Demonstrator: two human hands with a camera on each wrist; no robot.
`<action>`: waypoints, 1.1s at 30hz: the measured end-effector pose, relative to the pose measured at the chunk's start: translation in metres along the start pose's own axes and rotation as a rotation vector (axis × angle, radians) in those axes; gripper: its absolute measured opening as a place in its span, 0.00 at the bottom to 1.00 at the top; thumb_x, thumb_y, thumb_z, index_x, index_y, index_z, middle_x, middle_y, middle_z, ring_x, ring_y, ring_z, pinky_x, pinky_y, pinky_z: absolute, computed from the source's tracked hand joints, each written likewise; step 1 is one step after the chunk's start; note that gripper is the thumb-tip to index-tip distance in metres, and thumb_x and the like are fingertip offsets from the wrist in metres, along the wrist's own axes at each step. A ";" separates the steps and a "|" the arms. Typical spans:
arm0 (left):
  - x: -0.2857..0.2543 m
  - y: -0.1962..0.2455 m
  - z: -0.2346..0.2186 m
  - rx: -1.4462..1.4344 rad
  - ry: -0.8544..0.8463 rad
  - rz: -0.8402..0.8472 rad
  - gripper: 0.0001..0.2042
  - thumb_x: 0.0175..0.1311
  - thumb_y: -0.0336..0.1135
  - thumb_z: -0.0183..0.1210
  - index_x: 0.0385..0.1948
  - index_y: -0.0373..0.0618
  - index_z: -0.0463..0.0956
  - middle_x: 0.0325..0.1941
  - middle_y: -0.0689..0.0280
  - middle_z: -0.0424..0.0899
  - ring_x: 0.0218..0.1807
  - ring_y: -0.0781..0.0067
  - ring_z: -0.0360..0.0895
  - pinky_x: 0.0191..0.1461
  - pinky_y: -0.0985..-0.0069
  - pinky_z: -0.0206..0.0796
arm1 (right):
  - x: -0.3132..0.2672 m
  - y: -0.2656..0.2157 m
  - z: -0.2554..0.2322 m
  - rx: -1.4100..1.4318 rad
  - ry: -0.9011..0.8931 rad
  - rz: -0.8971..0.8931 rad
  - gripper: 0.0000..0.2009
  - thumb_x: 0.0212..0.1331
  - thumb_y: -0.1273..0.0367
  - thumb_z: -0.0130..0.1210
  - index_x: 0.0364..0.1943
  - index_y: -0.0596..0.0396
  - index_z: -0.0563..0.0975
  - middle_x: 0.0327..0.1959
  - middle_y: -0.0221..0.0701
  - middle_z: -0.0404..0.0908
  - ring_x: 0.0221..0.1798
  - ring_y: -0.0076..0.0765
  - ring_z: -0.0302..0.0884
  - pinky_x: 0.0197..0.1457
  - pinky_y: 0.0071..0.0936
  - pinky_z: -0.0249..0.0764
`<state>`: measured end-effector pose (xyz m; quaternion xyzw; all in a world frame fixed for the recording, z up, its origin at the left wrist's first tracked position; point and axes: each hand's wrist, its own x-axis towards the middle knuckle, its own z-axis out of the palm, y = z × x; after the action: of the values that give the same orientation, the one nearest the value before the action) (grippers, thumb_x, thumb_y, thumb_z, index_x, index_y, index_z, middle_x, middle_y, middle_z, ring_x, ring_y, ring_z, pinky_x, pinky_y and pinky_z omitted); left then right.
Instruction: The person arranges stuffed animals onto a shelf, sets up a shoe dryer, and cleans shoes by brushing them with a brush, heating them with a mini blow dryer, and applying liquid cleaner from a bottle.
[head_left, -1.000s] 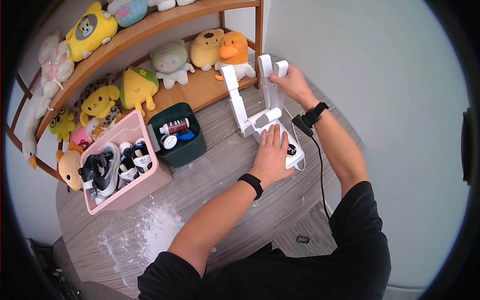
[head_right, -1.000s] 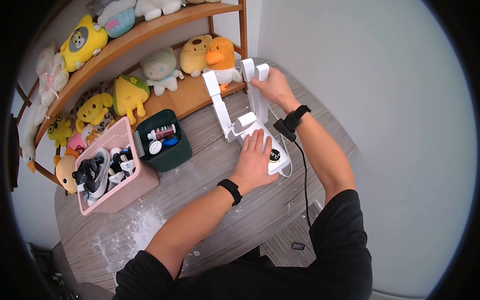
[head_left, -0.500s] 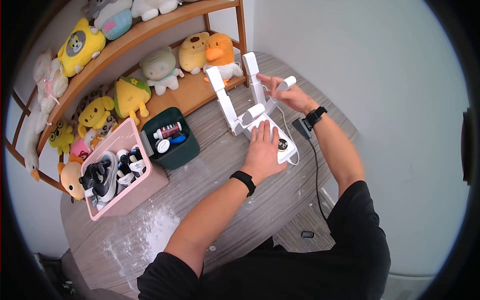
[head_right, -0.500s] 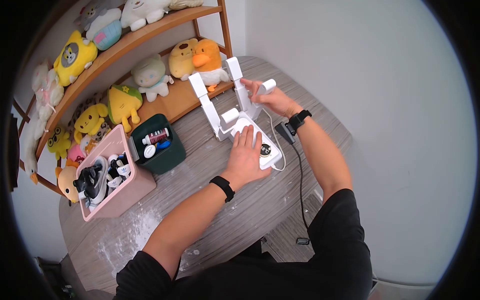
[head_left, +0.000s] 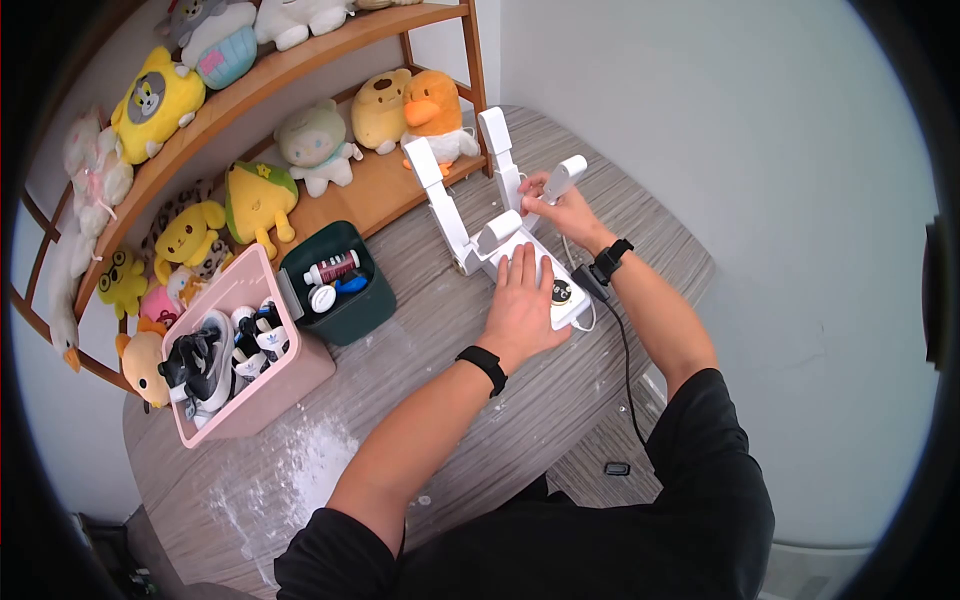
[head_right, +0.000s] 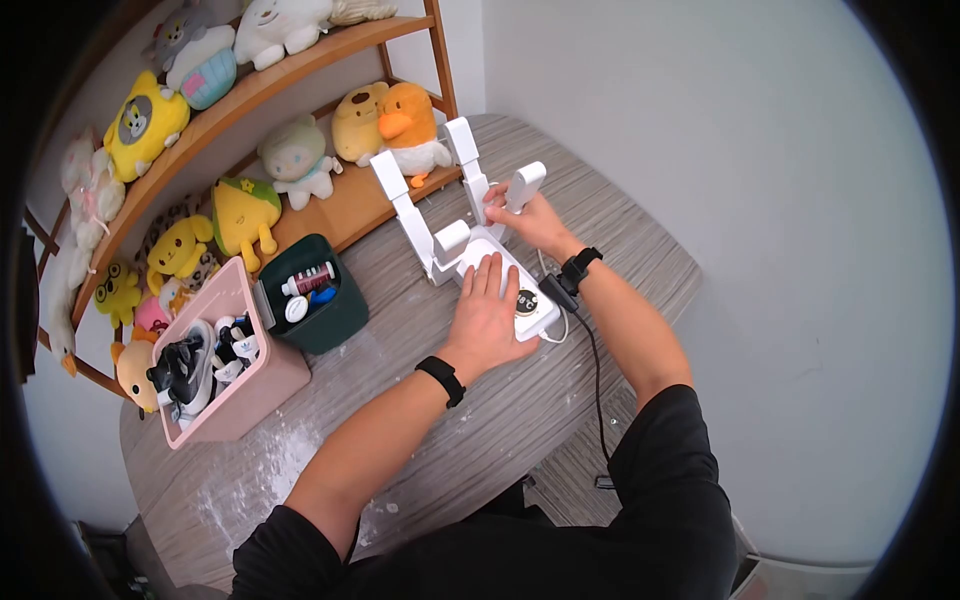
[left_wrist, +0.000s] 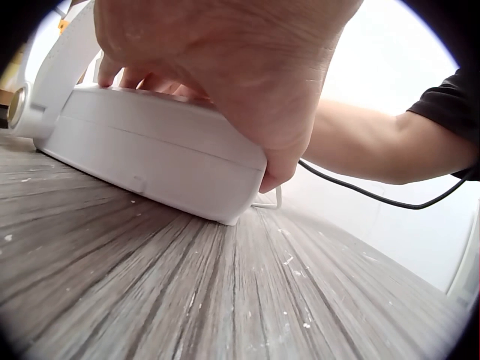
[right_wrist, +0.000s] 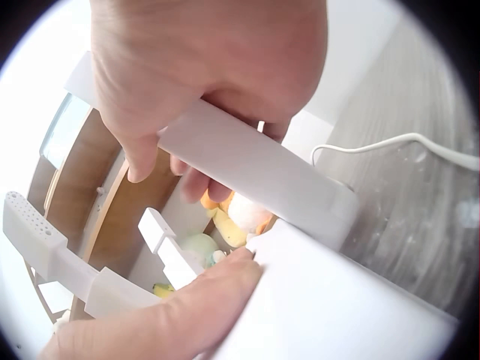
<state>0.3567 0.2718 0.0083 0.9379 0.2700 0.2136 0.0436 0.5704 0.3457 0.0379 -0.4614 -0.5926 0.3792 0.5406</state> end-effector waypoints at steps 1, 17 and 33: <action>0.000 0.000 -0.001 0.002 0.004 0.004 0.52 0.49 0.58 0.73 0.73 0.26 0.67 0.78 0.29 0.63 0.83 0.30 0.56 0.86 0.39 0.46 | 0.000 -0.002 -0.001 -0.003 0.002 -0.005 0.11 0.69 0.62 0.71 0.43 0.55 0.85 0.45 0.31 0.89 0.50 0.27 0.84 0.62 0.34 0.76; -0.001 0.000 -0.001 0.024 -0.010 0.011 0.53 0.50 0.61 0.72 0.73 0.26 0.66 0.80 0.29 0.62 0.84 0.30 0.55 0.87 0.41 0.45 | 0.001 -0.023 -0.005 -0.081 -0.051 0.083 0.07 0.69 0.66 0.68 0.40 0.55 0.86 0.51 0.36 0.92 0.60 0.33 0.85 0.70 0.38 0.75; -0.001 0.000 -0.002 0.003 -0.016 0.006 0.53 0.49 0.59 0.72 0.73 0.25 0.66 0.79 0.28 0.62 0.84 0.29 0.55 0.87 0.41 0.46 | 0.003 -0.013 -0.013 -0.076 -0.220 0.121 0.08 0.71 0.65 0.63 0.35 0.52 0.79 0.66 0.45 0.85 0.74 0.44 0.78 0.82 0.44 0.67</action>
<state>0.3551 0.2716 0.0102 0.9404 0.2670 0.2058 0.0438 0.5819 0.3442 0.0523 -0.4722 -0.6333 0.4366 0.4305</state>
